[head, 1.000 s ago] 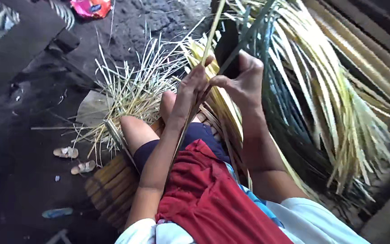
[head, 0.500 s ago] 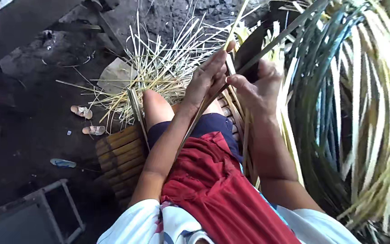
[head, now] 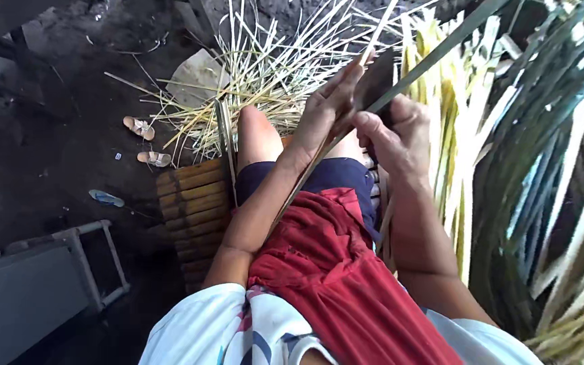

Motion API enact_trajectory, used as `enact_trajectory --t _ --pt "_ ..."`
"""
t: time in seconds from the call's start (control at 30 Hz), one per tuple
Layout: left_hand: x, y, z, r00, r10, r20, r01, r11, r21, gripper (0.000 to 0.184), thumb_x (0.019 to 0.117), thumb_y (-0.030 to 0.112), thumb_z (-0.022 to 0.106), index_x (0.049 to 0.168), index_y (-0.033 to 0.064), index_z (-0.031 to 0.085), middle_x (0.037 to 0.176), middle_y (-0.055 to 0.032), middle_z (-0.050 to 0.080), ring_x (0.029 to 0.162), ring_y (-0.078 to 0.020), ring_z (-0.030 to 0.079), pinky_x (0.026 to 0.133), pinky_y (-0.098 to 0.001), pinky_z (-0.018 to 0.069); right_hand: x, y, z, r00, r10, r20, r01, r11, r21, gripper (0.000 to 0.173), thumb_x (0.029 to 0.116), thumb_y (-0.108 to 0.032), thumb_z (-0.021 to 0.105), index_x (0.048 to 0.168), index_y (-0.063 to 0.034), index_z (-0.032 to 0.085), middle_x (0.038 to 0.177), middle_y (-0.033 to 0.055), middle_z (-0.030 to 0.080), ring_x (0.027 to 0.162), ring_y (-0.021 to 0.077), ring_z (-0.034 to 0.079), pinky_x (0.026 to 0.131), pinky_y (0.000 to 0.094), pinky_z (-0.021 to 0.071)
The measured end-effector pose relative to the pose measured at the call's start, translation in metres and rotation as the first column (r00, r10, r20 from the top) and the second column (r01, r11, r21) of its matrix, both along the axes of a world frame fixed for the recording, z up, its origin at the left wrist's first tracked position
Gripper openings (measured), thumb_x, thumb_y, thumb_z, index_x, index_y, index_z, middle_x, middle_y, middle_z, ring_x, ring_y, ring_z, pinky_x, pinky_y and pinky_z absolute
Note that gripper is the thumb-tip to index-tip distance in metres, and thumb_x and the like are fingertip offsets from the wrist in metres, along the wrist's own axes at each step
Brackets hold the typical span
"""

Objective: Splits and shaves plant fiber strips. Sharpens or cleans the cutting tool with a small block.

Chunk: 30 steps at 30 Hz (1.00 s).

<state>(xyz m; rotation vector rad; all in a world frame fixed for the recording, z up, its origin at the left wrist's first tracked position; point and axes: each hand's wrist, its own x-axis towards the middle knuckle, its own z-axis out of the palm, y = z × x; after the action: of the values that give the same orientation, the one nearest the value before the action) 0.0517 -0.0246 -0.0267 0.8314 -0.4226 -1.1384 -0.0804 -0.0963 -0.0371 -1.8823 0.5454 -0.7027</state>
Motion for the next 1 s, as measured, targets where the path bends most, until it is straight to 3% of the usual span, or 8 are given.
enact_trajectory --t 0.07,0.2,0.4,0.57,0.63,0.8,0.9,1.0 --pt "0.018 0.004 -0.006 0.993 0.11 -0.041 -0.106 0.99 0.088 0.021 0.11 0.01 0.034 0.107 0.0072 0.055 0.057 0.0072 0.045 0.042 0.0004 0.037 0.041 -0.0142 0.0359 0.002 0.003 0.003 1.0 0.028 0.011 -0.029 0.999 0.029 0.02 0.1 -0.028 0.063 0.098 -0.0091 0.062 0.074 -0.0158 0.061 0.062 -0.0079 0.058 0.06 0.0155 0.053" --pt "0.06 0.026 -0.04 0.958 0.277 0.068 -0.286 0.934 0.215 0.026 0.1124 0.017 0.033 0.127 0.004 0.051 0.069 0.003 0.047 0.041 -0.0016 0.034 0.038 -0.0148 0.0364 -0.023 0.017 0.005 0.997 0.078 0.026 -0.08 0.994 0.081 0.016 0.1009 -0.029 0.065 0.104 -0.0144 0.061 0.075 -0.0112 0.062 0.057 -0.0021 0.058 0.052 0.0166 0.0526" --pt "0.13 0.082 -0.052 0.767 0.341 0.543 -0.587 0.715 0.38 0.041 0.1132 0.018 0.033 0.146 -0.0047 0.043 0.079 -0.0038 0.058 0.049 -0.0063 0.046 0.045 -0.0213 0.0443 -0.023 0.012 -0.006 0.988 0.152 -0.024 -0.145 0.972 0.184 0.015 0.1018 -0.035 0.063 0.107 -0.0215 0.061 0.076 -0.0117 0.063 0.055 -0.0004 0.059 0.051 0.0168 0.053" --pt "0.197 0.198 -0.055 0.582 0.276 0.765 -0.76 0.517 0.392 0.043 0.1121 0.02 0.036 0.15 -0.0008 0.04 0.091 -0.0051 0.067 0.054 -0.0064 0.052 0.05 -0.0235 0.0476 -0.008 -0.002 -0.009 0.978 0.201 0.063 -0.21 0.926 0.315 0.01 0.1027 -0.033 0.061 0.105 -0.0235 0.062 0.073 -0.0117 0.063 0.052 0.0022 0.058 0.049 0.0192 0.0532" --pt "0.202 0.267 -0.057 0.57 0.172 0.803 -0.774 0.44 0.456 0.046 0.1103 0.021 0.042 0.152 0.0005 0.037 0.105 -0.0084 0.071 0.063 -0.0084 0.061 0.058 -0.0265 0.0535 -0.002 -0.009 -0.007 0.981 0.184 0.065 -0.195 0.925 0.327 0.007 0.1041 -0.035 0.058 0.104 -0.0284 0.061 0.074 -0.0194 0.063 0.056 -0.0036 0.059 0.054 0.0151 0.053" --pt "0.065 0.44 -0.093 0.875 0.052 0.481 -0.467 0.344 0.814 0.04 0.1005 0.017 0.063 0.14 0.0121 0.055 0.129 -0.0075 0.065 0.102 -0.0179 0.068 0.087 -0.0379 0.0585 -0.01 -0.022 -0.026 0.996 0.071 0.061 -0.09 0.901 0.424 0.004 0.1033 -0.03 0.058 0.101 -0.0288 0.061 0.073 -0.0205 0.062 0.058 -0.0044 0.057 0.057 0.0139 0.0514" --pt "-0.043 0.524 -0.152 0.976 -0.023 0.217 -0.204 0.247 0.947 0.032 0.0906 0.011 0.076 0.12 0.0035 0.068 0.113 -0.0105 0.071 0.099 -0.0192 0.07 0.087 -0.0394 0.0599 -0.022 -0.035 -0.055 0.998 0.05 0.041 -0.063 0.89 0.452 0.011 0.1013 -0.037 0.062 0.103 -0.0259 0.063 0.072 -0.0171 0.062 0.056 -0.0019 0.058 0.054 0.0155 0.0521" --pt "-0.123 0.541 -0.144 0.996 -0.092 0.002 0.016 0.194 0.981 0.023 0.0938 0.008 0.071 0.117 0.0029 0.071 0.104 -0.0082 0.072 0.09 -0.0142 0.069 0.084 -0.0362 0.0589 -0.026 -0.036 -0.068 0.998 0.07 -0.005 -0.059 0.88 0.472 0.013 0.1024 -0.031 0.059 0.105 -0.0177 0.062 0.07 -0.0111 0.061 0.054 0.0026 0.058 0.052 0.0195 0.0535"
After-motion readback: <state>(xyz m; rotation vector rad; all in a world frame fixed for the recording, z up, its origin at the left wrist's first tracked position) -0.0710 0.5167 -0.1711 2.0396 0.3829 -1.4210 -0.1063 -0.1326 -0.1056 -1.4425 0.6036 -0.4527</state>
